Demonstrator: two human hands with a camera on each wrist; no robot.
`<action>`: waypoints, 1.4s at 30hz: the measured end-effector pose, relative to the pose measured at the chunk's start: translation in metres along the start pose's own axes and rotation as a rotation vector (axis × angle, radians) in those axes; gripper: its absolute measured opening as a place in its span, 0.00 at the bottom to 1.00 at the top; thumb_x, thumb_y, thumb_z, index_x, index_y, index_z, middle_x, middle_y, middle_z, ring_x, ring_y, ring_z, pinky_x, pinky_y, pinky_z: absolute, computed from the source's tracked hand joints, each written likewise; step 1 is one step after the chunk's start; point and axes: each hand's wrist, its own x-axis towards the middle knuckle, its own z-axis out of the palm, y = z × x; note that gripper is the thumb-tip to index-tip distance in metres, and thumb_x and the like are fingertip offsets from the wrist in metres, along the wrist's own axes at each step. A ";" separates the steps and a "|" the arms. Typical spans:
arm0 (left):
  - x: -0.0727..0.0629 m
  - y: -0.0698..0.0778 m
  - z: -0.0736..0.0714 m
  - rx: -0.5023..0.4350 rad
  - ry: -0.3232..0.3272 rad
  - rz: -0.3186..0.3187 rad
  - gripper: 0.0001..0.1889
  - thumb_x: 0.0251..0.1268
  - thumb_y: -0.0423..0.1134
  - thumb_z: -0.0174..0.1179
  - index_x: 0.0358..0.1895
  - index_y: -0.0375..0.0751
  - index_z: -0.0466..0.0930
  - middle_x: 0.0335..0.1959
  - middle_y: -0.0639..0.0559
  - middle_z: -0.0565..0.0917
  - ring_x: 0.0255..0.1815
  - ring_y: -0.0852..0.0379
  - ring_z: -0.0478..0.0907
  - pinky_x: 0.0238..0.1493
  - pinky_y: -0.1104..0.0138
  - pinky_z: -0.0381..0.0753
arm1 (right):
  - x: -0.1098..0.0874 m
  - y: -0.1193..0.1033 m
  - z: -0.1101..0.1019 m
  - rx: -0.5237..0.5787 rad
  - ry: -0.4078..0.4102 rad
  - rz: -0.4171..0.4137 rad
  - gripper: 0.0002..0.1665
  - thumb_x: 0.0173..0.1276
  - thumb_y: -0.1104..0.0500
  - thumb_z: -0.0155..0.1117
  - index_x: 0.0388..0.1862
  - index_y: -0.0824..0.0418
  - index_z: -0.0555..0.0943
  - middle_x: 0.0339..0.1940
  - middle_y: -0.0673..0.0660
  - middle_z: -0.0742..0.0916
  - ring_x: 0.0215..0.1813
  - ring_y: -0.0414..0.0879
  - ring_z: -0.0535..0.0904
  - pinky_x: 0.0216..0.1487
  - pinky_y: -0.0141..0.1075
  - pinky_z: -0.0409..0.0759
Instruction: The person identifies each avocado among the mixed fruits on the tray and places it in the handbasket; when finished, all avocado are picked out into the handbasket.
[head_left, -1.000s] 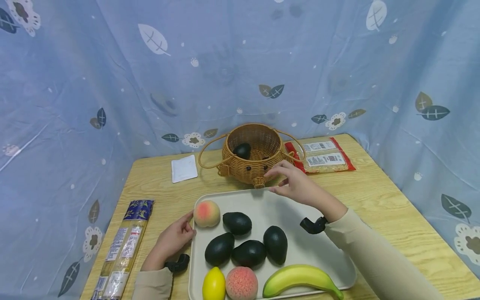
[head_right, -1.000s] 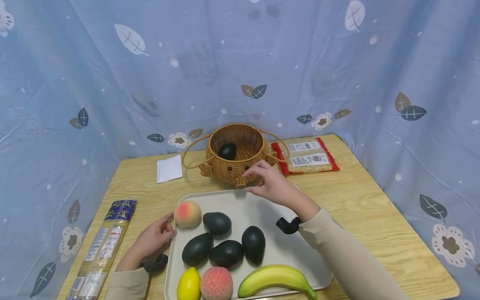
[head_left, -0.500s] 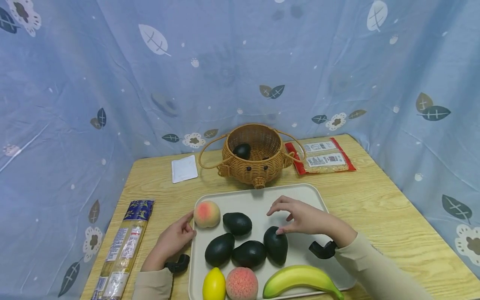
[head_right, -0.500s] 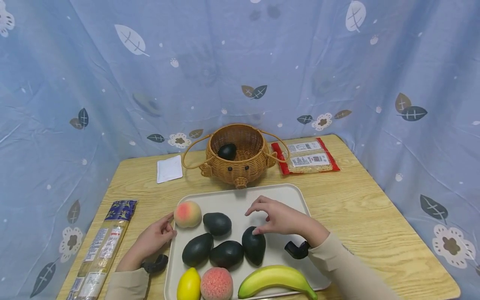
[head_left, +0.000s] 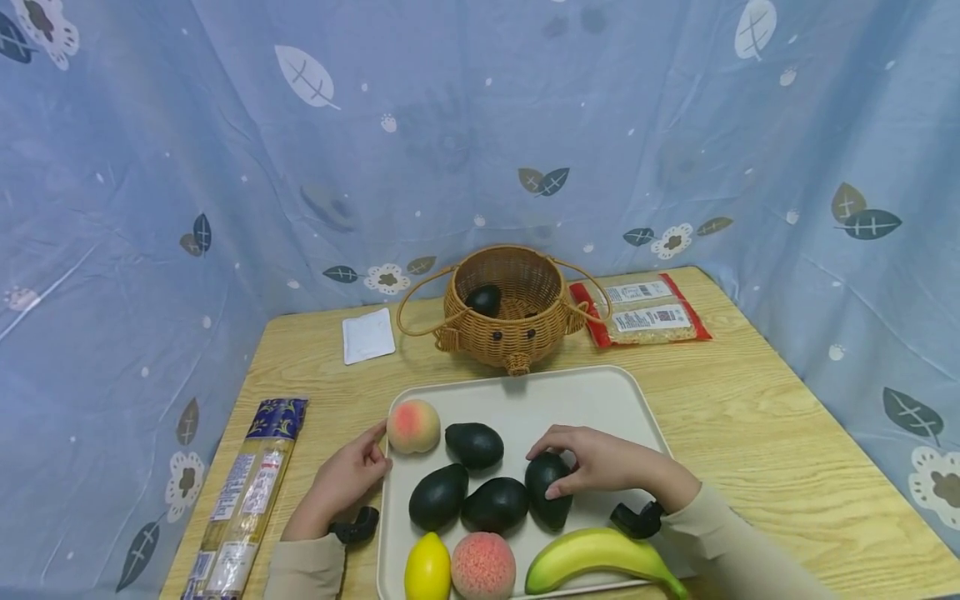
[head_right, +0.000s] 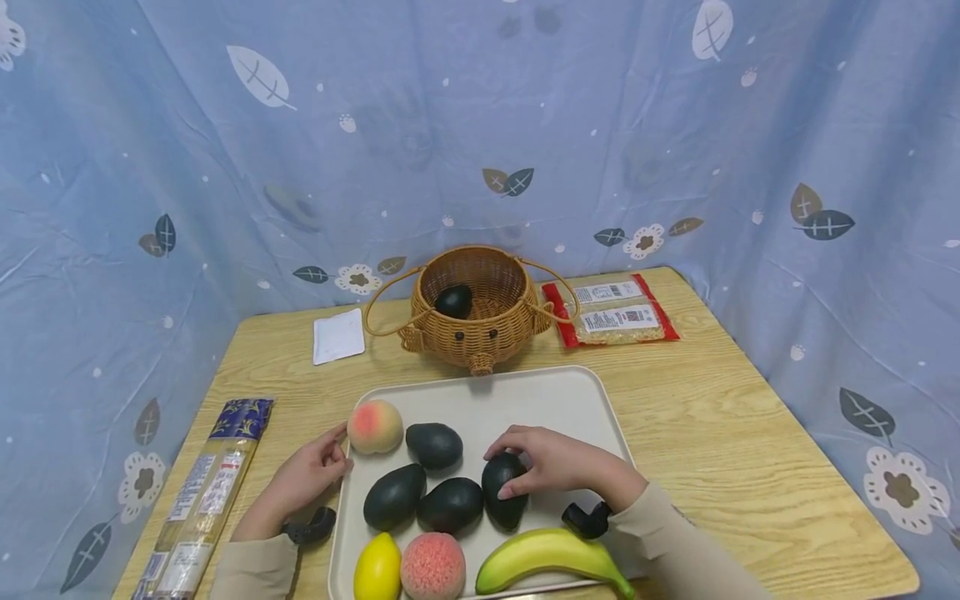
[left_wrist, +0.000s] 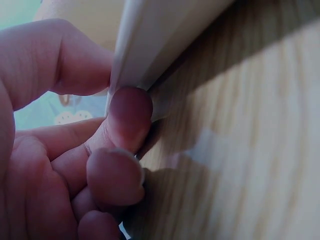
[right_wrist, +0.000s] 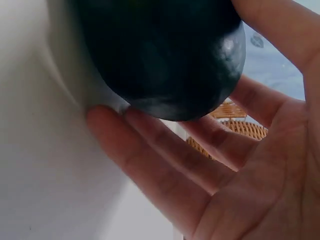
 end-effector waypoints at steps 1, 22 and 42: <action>0.000 0.000 0.000 0.000 0.001 0.001 0.35 0.67 0.36 0.66 0.78 0.39 0.69 0.30 0.55 0.77 0.26 0.56 0.71 0.29 0.66 0.68 | 0.000 0.000 0.000 0.004 0.000 0.003 0.28 0.66 0.46 0.77 0.62 0.55 0.83 0.56 0.46 0.83 0.54 0.40 0.78 0.52 0.40 0.81; -0.001 -0.002 -0.001 0.005 0.009 -0.013 0.35 0.67 0.36 0.66 0.78 0.40 0.69 0.30 0.55 0.78 0.26 0.57 0.71 0.29 0.66 0.67 | 0.019 -0.018 -0.045 -0.181 0.193 -0.016 0.30 0.60 0.52 0.83 0.61 0.54 0.84 0.55 0.50 0.84 0.54 0.46 0.80 0.46 0.39 0.84; 0.000 0.000 0.000 -0.009 0.000 -0.013 0.35 0.68 0.36 0.66 0.78 0.41 0.69 0.30 0.54 0.78 0.25 0.56 0.71 0.27 0.66 0.67 | 0.103 -0.040 -0.115 -0.295 0.750 -0.041 0.36 0.64 0.52 0.80 0.69 0.57 0.79 0.66 0.58 0.78 0.42 0.52 0.79 0.45 0.47 0.78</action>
